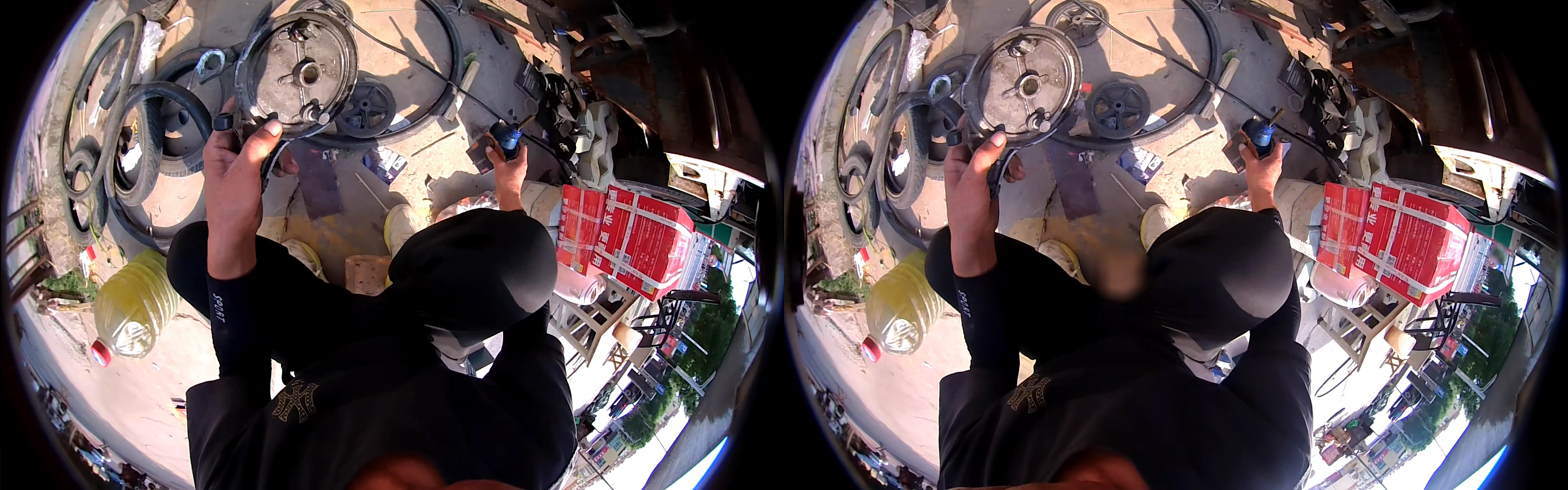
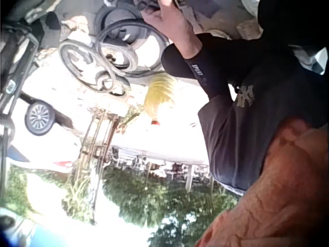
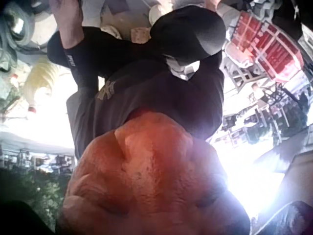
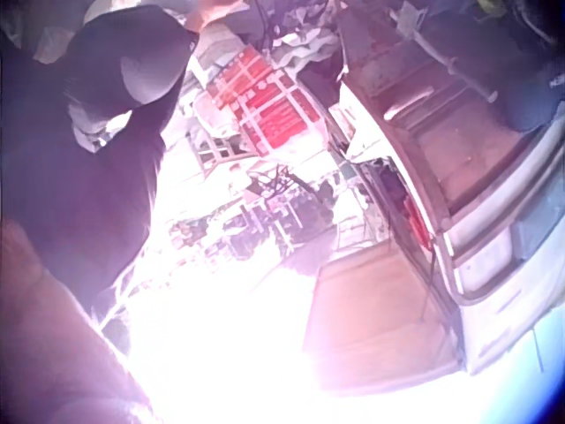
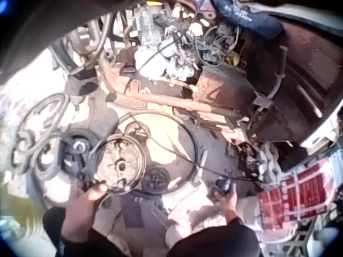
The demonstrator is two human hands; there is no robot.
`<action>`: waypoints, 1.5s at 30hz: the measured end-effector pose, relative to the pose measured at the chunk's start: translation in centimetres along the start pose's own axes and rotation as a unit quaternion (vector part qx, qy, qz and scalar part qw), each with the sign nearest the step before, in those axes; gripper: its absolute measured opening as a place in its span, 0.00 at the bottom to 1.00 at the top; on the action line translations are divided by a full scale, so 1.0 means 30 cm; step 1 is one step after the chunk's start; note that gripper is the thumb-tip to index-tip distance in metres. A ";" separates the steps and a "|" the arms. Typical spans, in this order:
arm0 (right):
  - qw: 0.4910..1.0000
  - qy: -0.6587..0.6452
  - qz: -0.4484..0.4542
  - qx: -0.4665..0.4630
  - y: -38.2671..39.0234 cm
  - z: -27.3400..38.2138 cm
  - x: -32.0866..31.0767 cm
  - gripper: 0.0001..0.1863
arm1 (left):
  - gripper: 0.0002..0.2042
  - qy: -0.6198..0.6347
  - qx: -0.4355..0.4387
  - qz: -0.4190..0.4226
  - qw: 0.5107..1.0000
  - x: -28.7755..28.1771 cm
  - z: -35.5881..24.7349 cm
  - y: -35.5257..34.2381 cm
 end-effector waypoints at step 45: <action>0.878 0.056 0.324 -0.347 0.137 1.464 0.167 0.21 | 0.22 -0.193 0.181 0.072 0.962 0.171 0.128 0.012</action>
Point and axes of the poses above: each hand's wrist, its own y-axis away from the middle knuckle, its own x-axis out of the palm, z = x × y, the point moved 2 cm from there along -y, towards the middle knuckle, and after that the axes turned 6 degrees about -z, right-handed, at the moved point
